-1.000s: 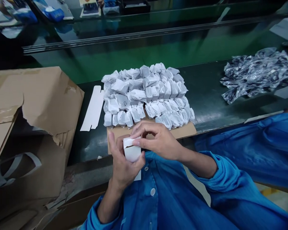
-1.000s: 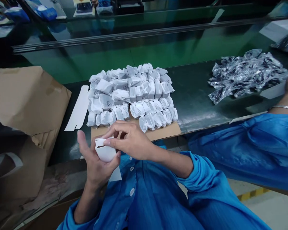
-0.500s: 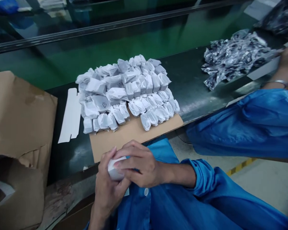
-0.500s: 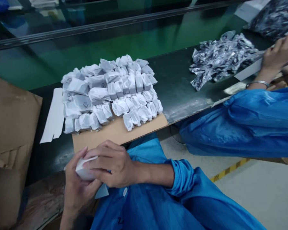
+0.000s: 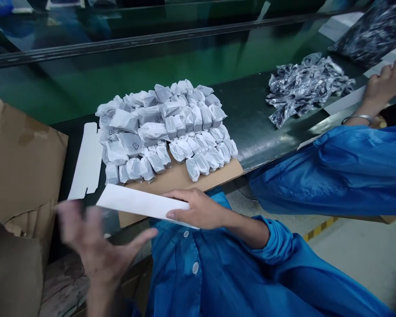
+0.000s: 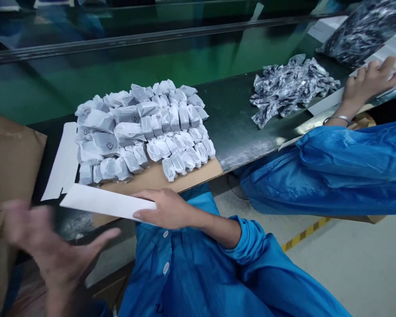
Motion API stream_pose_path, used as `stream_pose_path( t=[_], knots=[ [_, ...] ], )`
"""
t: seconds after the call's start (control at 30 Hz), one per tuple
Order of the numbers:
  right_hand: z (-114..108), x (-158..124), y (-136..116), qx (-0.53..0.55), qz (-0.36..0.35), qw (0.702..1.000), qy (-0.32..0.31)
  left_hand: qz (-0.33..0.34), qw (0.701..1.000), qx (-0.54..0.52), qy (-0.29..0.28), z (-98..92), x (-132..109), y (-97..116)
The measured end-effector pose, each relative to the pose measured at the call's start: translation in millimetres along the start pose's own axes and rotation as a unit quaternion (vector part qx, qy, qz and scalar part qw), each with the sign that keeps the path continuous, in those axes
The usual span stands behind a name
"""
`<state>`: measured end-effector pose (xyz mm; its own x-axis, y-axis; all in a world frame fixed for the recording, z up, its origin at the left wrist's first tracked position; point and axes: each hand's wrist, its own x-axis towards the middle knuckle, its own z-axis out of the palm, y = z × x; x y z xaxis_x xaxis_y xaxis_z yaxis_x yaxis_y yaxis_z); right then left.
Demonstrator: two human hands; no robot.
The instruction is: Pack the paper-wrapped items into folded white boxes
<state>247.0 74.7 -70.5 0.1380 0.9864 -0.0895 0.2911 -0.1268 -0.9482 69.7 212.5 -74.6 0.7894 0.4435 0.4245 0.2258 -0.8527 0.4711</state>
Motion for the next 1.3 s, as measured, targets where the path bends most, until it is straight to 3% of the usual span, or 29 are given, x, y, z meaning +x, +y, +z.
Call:
stream_pose_path(
  t=[0.07, 0.13, 0.2, 0.27, 0.37, 0.5, 0.57, 0.67, 0.73, 0.87, 1.03, 1.2, 1.3],
  knots=[
    [-15, 7, -4, -0.066, -0.052, 0.995, -0.057, 0.113, 0.988, 0.082, -0.069, -7.1, 0, -11],
    [-26, 9, -10, -0.189, -0.067, 0.98, -0.01, 0.173, 0.964, 0.163, -0.115, -10.4, 1, -22],
    [-32, 7, -14, -0.335, -0.004, 0.933, 0.131, 0.133, 0.957, 0.23, -0.121, -10.8, 1, -36],
    [-36, 4, -13, -0.449, 0.089, 0.863, 0.215, 0.064, 0.949, 0.286, -0.114, -9.2, -1, -49],
    [-32, 4, -4, -0.555, 0.126, 0.8, 0.192, 0.03, 0.954, 0.275, -0.118, -4.2, -6, -58],
    [-20, 5, 12, -0.612, 0.08, 0.764, 0.189, 0.049, 0.968, 0.218, -0.114, 5.3, -4, -48],
    [-18, 4, 18, -0.597, 0.044, 0.778, 0.19, 0.06, 0.969, 0.191, -0.147, 10.3, 0, -41],
    [-22, -2, 20, -0.488, -0.015, 0.858, 0.159, 0.065, 0.969, 0.157, -0.181, 16.0, 5, -40],
    [-25, -4, 20, -0.422, -0.012, 0.893, 0.156, 0.077, 0.969, 0.148, -0.185, 17.9, 5, -42],
    [-26, -6, 21, -0.466, 0.002, 0.867, 0.179, 0.126, 0.961, 0.163, -0.182, 17.3, 3, -45],
    [-15, -6, 21, -0.492, -0.001, 0.862, 0.124, 0.156, 0.965, 0.149, -0.147, 8.5, 0, -44],
    [-16, -11, 2, -0.284, -0.094, 0.932, 0.205, 0.135, 0.977, 0.089, -0.139, -7.9, -6, -40],
    [-25, -12, -15, -0.201, -0.136, 0.965, 0.097, 0.144, 0.977, 0.055, -0.147, -15.0, -8, -33]
  ],
)
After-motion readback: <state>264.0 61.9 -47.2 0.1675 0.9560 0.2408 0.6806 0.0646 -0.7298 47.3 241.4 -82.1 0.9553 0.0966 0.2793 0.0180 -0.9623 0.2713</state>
